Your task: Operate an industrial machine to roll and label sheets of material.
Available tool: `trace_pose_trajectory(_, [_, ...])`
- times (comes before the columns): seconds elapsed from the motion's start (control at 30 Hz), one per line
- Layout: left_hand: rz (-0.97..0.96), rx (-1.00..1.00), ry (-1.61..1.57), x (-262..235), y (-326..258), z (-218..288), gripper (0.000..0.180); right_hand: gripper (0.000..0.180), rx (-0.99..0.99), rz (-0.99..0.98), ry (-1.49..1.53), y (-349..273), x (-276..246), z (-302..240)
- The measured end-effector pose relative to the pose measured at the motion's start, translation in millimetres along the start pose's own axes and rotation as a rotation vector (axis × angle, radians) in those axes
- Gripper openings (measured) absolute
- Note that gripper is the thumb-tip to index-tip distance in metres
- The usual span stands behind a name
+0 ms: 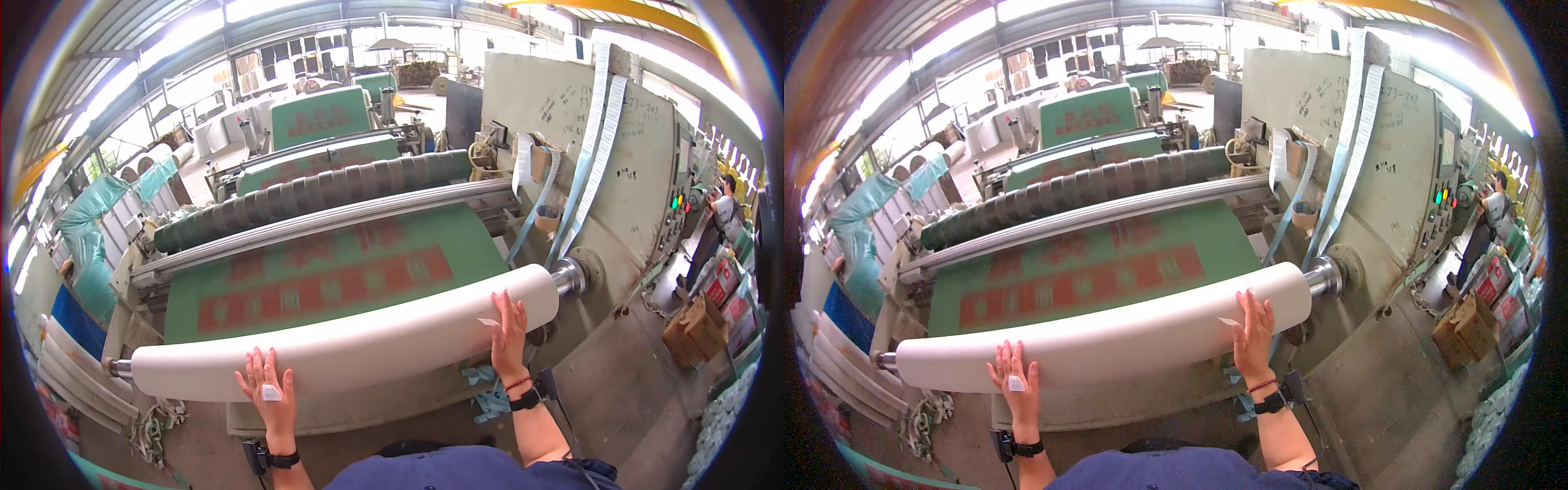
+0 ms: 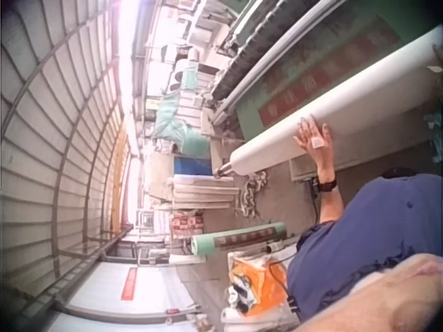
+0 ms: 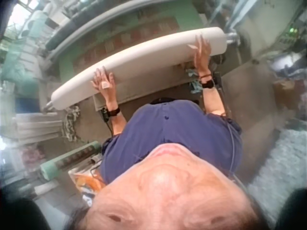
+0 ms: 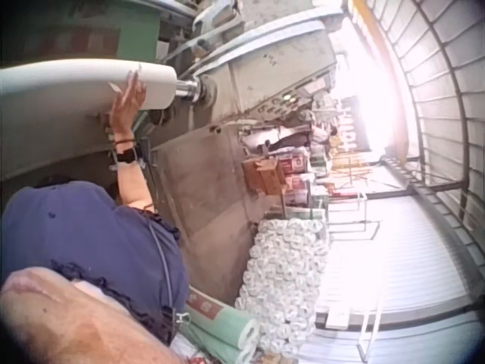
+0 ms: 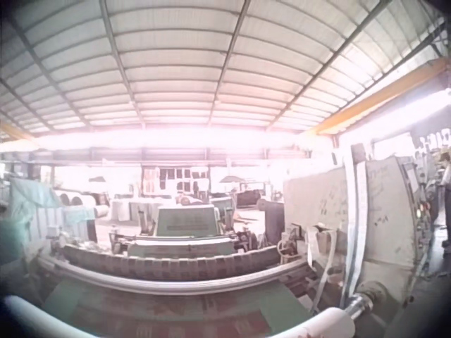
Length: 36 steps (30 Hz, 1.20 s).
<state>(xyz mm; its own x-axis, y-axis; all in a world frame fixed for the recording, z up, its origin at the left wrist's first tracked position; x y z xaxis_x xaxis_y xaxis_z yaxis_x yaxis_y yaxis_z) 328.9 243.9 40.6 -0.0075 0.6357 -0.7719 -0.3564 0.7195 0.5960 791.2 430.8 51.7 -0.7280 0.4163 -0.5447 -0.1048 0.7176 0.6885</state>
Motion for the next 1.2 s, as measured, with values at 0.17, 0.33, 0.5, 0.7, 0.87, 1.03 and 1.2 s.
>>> trace_pose_trajectory(0.17, [0.0,0.01,-0.028,-2,3,3,0.054,0.078,0.038,0.023,0.01,-4,-5,8])
trace_pose_trajectory(0.33, [0.013,0.018,-0.031,-1,5,1,0.054,0.077,0.054,0.039,-0.002,-6,-9,14])
trace_pose_trajectory(0.5, [0.028,0.015,-0.042,-2,4,-1,0.054,0.077,0.059,0.052,-0.003,-9,-11,15])
trace_pose_trajectory(0.7, [0.022,0.022,-0.052,-7,4,4,0.053,0.075,0.07,0.063,-0.006,-12,-14,18])
trace_pose_trajectory(0.87, [0.034,0.009,-0.036,-9,2,0,0.053,0.075,0.074,0.056,-0.002,-13,-14,16])
trace_pose_trajectory(1.03, [0.025,0.013,-0.024,-11,0,1,0.053,0.074,0.075,0.061,-0.012,-15,-17,17])
trace_pose_trajectory(1.2, [0.034,0.02,-0.024,-12,-3,0,0.054,0.073,0.079,0.067,-0.008,-19,-20,18])
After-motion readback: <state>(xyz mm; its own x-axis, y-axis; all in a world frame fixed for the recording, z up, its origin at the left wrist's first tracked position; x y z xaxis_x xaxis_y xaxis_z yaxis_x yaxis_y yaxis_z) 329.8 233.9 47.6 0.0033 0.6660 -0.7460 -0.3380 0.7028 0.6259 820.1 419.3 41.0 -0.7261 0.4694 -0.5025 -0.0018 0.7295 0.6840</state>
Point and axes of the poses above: each hand's wrist, its own y-axis towards the middle knuckle, its own x-axis out of the palm, z = x × y, the point moved 5 cm from there along y, towards the middle knuckle, and after that the axes turned 2 degrees about x, right-handed, at the moved point
